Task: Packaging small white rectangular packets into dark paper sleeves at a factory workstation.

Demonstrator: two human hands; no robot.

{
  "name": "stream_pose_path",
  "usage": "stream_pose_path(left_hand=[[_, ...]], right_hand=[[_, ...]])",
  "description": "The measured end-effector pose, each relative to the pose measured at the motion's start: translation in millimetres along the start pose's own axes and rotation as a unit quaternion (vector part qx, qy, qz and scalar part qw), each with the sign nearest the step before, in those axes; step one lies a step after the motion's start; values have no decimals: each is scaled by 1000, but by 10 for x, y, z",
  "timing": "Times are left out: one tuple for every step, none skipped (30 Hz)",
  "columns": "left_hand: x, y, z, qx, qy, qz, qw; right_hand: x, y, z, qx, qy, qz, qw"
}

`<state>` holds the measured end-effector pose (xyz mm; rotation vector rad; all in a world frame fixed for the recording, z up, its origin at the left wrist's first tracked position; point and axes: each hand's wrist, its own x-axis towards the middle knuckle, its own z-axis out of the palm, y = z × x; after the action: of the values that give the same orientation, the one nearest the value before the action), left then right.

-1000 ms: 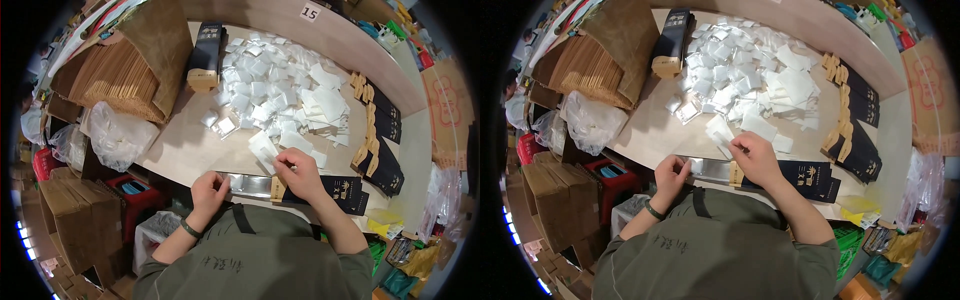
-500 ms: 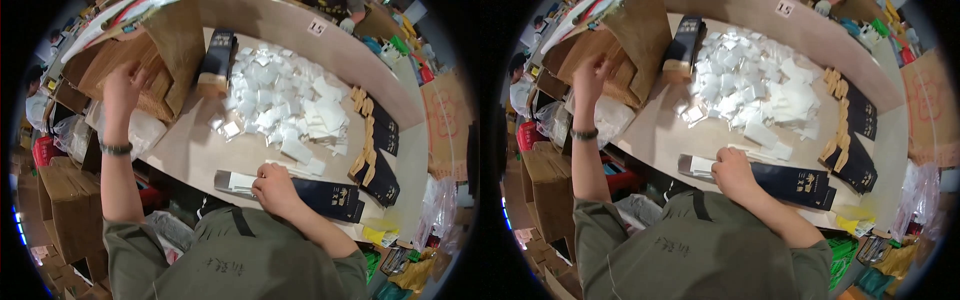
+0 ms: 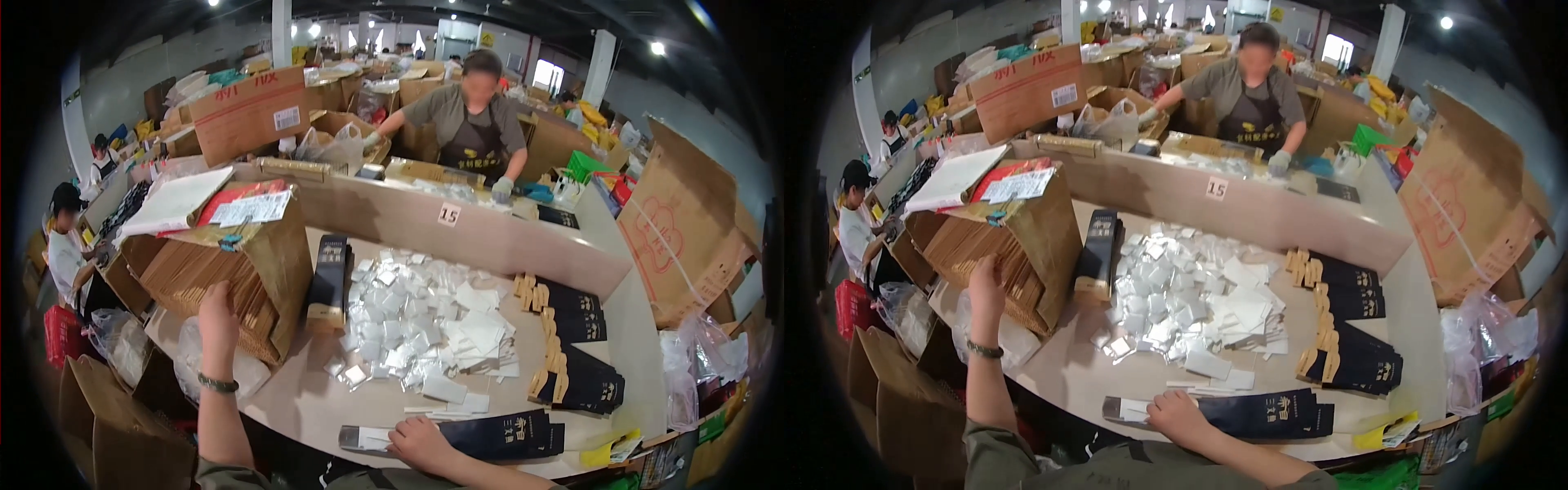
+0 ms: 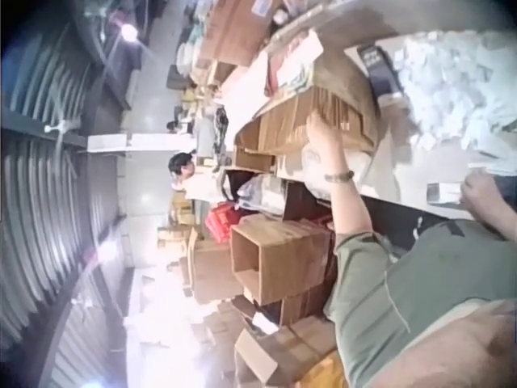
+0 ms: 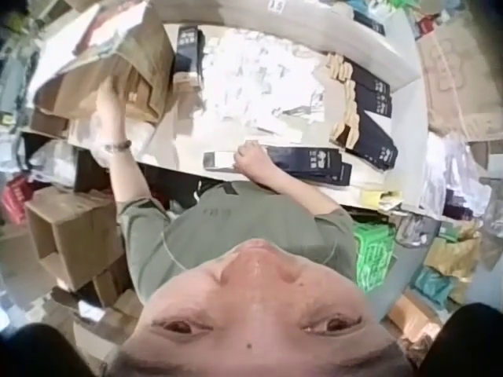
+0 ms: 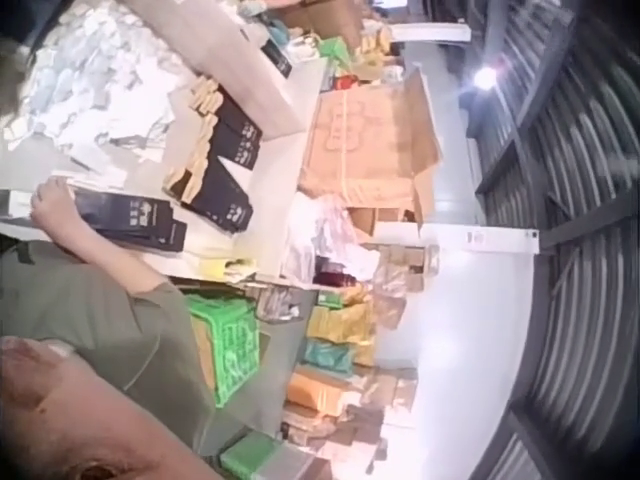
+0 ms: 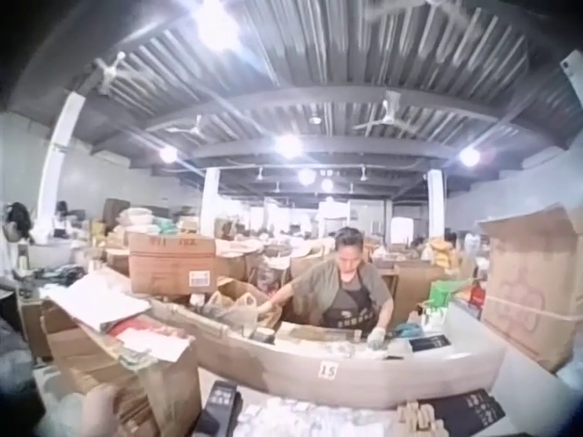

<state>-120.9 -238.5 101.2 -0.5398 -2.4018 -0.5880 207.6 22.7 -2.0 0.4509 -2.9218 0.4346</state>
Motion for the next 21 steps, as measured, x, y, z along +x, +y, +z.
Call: stream_pose_path(left_hand=[[-173,18,-21,-70,66,4,995],[-406,-34,13,-65,43,1,997],[-783,-146,7,-246,43,-124,960],[-1100,-236,14,-406,46,-254,877],[-1494,-259,2,-490,26,-266,830],[-1741,-121,59,-511,-17,-344,788],[-1960,-49,-46,-453,-160,-270,834],[-1987,126,-116,-457,-276,-220,816],[-1978,272,-149,-473,-367,-157,786],[-1931,376,-193,-434,-444,-136,772],[-1949,411,-168,-449,-458,-196,742],[-1970,430,-149,-462,-466,-253,711],[-1962,397,-115,-414,-454,-231,754],[-1932,360,-112,-368,-459,-230,775],[-1920,404,-48,-343,-467,-218,785],[-1957,504,-15,-316,-474,-207,795],[-2007,701,117,-358,-450,-144,805],[-2094,963,191,-395,-424,-84,811],[-2157,1278,207,-398,-421,-37,814],[-2180,1494,226,-404,-416,13,815],[-2201,1530,246,-407,-414,16,814]], right_hand=[[-21,11,0,32,25,-3,999],[-27,58,-20,59,58,-3,997],[-42,103,-40,95,100,-24,990],[-83,186,-104,97,108,-17,989],[-125,227,-219,95,111,-56,988],[-150,229,-292,82,126,-13,989],[-204,177,-414,93,114,21,989],[-227,177,-550,95,106,50,989],[-273,224,-547,93,62,56,992],[-305,245,-544,89,19,58,994],[-308,263,-545,95,-14,65,993],[-326,268,-508,101,-21,66,992],[-338,270,-471,90,-17,64,994],[-350,266,-452,76,-11,60,995],[-356,263,-438,77,-9,63,995],[-357,236,-420,77,-11,63,995],[-336,225,-393,97,-2,55,994],[-324,177,-370,121,6,46,992],[-308,126,-330,122,6,45,991],[-276,95,-307,110,11,50,993],[-248,103,-307,96,16,55,994]])
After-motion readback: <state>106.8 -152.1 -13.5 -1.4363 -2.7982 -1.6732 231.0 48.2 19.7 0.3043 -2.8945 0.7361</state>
